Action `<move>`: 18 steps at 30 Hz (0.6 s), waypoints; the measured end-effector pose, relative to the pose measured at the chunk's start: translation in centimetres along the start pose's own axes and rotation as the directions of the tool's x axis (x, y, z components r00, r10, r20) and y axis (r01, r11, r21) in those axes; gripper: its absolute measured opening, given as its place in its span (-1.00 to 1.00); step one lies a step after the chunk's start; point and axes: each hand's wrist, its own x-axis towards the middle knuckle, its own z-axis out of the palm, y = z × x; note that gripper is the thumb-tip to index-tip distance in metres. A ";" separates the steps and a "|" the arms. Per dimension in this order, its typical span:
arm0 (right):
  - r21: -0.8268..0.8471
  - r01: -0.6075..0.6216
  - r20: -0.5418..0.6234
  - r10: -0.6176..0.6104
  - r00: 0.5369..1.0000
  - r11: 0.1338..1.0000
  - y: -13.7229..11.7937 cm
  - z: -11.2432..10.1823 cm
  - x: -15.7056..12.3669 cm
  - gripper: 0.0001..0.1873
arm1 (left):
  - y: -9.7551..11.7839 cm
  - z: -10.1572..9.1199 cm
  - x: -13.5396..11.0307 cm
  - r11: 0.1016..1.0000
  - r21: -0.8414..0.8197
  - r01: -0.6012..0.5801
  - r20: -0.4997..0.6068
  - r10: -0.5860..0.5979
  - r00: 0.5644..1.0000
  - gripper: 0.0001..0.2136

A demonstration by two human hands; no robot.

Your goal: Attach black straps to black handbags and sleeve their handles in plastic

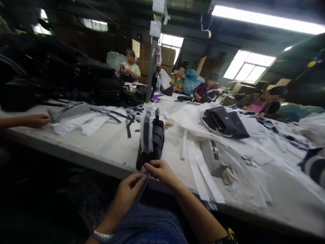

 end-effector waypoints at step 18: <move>0.495 -0.066 0.104 0.016 0.994 0.866 1.4 3.5 -1.2 -0.57 | -2.4 -5.5 -7.1 0.959 -0.110 0.261 -0.160 -0.277 0.948 -0.69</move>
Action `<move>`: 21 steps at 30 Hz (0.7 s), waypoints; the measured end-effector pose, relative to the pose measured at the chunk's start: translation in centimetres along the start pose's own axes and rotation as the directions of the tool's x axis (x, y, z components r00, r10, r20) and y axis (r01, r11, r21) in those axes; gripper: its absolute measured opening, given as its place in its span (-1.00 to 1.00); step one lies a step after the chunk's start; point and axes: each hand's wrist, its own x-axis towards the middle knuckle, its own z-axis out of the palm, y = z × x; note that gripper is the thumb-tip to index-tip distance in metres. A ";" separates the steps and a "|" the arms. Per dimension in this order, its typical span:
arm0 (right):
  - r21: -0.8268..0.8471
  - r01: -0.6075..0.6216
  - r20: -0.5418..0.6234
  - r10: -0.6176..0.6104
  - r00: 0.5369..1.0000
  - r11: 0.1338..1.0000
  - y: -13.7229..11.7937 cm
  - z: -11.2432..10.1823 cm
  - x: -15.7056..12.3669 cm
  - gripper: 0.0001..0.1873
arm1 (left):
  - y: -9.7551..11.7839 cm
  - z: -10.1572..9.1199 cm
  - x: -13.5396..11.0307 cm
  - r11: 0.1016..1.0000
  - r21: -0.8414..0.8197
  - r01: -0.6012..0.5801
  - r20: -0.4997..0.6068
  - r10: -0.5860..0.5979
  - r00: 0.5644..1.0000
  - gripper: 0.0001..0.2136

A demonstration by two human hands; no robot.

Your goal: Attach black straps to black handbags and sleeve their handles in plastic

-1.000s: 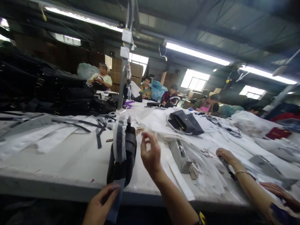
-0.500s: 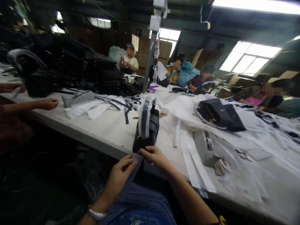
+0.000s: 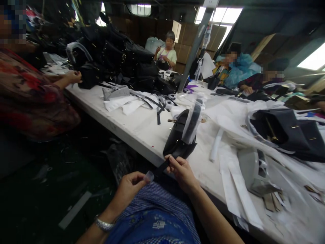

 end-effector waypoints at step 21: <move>-0.286 0.083 0.041 -0.075 0.996 0.955 0.0 -0.2 0.4 -0.61 | 1.2 1.7 1.1 0.979 -0.186 0.080 0.135 -0.055 0.989 -0.65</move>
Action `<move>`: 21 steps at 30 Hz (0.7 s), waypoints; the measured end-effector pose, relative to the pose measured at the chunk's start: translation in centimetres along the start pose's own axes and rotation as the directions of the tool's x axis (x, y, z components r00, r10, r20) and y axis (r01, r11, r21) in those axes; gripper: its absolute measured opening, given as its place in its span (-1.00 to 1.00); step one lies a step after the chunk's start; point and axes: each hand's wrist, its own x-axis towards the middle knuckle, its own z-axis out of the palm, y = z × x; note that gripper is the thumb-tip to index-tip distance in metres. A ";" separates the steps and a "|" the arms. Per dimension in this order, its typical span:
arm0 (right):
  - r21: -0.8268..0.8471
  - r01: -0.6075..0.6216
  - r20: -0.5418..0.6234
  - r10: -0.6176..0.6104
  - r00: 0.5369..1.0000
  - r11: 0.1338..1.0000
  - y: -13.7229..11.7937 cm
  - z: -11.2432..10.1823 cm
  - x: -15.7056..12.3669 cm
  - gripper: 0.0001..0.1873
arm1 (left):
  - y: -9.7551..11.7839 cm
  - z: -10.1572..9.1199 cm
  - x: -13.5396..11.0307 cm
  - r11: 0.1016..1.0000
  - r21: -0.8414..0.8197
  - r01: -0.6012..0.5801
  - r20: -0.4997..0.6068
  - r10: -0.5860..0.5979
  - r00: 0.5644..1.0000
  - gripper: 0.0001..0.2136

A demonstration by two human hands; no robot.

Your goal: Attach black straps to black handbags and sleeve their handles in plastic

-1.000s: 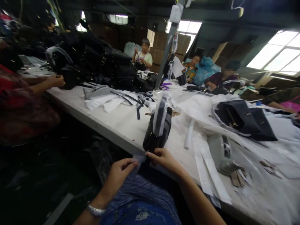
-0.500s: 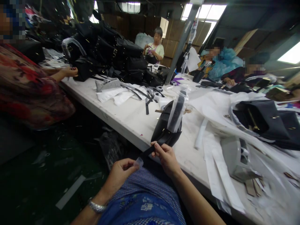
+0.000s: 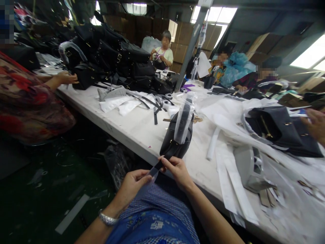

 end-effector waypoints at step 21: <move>-0.344 0.073 -0.369 -0.206 0.906 0.936 -1.4 -2.6 -0.7 -0.61 | 4.0 8.2 8.1 0.958 -0.176 -0.226 -0.089 0.213 0.973 -0.63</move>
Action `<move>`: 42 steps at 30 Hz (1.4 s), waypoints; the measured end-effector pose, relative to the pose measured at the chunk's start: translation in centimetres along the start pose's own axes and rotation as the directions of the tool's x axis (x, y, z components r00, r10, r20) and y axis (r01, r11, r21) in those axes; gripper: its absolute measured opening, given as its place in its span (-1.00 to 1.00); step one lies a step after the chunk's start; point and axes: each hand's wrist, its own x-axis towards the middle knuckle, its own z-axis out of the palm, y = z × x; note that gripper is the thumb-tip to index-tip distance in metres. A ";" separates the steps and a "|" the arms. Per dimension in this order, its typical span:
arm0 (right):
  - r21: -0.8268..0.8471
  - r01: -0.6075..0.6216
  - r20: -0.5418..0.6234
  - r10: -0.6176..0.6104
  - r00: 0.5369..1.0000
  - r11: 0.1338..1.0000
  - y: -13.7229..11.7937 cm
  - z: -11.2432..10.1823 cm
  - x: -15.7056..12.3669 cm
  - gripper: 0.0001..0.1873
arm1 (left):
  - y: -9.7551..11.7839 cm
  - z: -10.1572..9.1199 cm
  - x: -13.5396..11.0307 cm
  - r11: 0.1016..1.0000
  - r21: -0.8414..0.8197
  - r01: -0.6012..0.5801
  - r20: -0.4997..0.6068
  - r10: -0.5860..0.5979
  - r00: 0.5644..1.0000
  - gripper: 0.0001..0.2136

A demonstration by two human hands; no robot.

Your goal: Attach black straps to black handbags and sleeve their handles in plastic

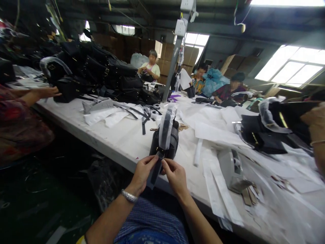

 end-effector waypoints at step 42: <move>0.228 -0.238 0.137 0.211 0.968 0.944 -1.0 2.0 1.7 -0.43 | 0.4 -4.7 -1.2 0.066 0.657 -0.751 0.617 0.525 0.587 -0.71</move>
